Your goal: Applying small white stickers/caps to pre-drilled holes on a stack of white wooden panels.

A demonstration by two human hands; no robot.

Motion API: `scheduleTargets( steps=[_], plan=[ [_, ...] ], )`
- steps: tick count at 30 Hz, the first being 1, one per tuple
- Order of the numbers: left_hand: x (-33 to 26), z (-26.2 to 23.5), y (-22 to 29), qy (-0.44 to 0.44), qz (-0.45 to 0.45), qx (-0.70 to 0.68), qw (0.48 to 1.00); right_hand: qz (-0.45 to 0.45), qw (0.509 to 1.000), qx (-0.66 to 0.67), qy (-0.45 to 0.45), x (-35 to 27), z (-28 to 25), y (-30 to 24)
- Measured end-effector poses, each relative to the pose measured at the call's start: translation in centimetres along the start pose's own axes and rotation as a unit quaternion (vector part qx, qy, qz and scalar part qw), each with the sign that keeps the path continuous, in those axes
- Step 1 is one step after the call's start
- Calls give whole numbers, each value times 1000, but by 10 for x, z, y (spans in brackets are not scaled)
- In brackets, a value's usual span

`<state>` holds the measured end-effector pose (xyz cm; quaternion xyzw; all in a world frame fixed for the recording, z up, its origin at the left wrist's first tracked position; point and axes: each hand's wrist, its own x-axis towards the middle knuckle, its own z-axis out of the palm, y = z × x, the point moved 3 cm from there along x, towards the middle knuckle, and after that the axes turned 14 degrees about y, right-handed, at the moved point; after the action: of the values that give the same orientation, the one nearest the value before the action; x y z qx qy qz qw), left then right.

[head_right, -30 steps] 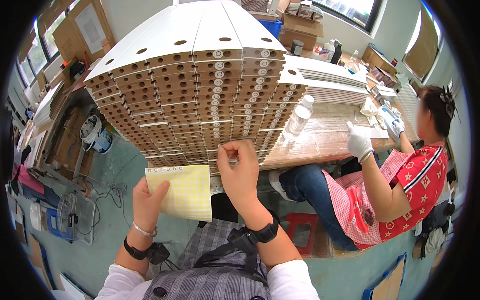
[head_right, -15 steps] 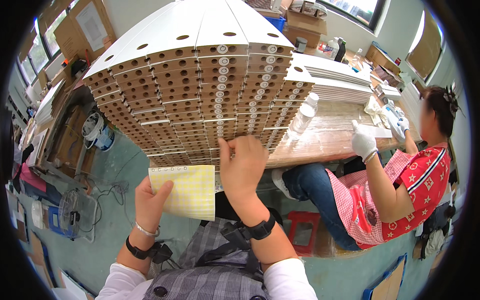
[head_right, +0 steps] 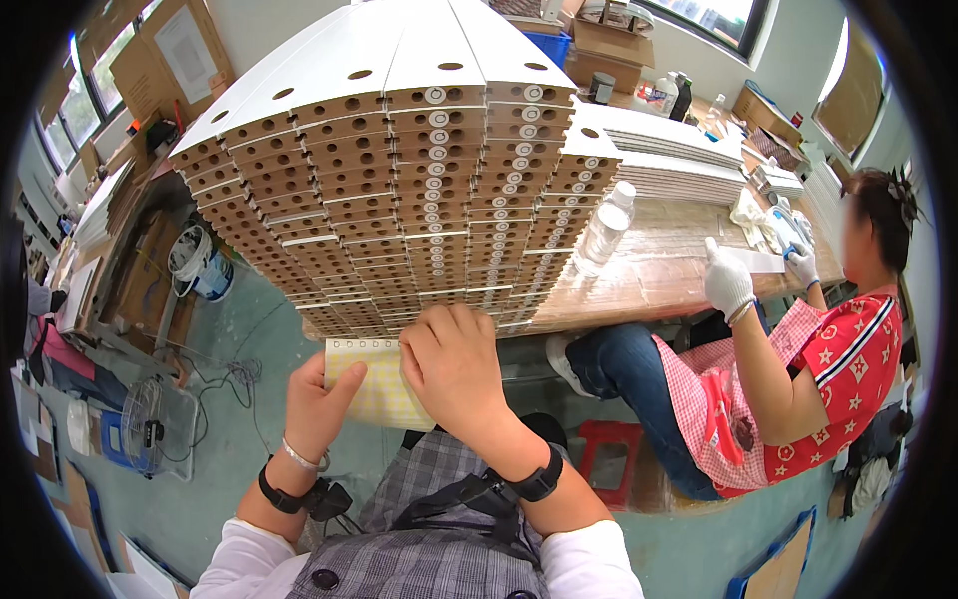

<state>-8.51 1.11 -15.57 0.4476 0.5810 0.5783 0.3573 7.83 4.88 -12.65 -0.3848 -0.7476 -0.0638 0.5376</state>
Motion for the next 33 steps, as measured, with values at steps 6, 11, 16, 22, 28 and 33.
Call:
scheduleTargets(
  steps=[6,11,16,22,28,33],
  plan=[
    [5,3,-5,-1,-3,6,1000,32,999,39,3,-4,4,7],
    [8,2,-7,14,-8,-21,1000,229,955,147,118,-3,15,35],
    [10,-2,-12,5,-16,-11,1000,245,946,137,162,2,22,44],
    [11,-4,-14,13,-10,-12,1000,240,952,61,181,3,27,41],
    [9,-4,-9,16,-2,-10,1000,190,967,-69,154,4,17,40],
    [9,1,-6,11,-5,-14,1000,76,994,60,44,2,15,18]
  ],
)
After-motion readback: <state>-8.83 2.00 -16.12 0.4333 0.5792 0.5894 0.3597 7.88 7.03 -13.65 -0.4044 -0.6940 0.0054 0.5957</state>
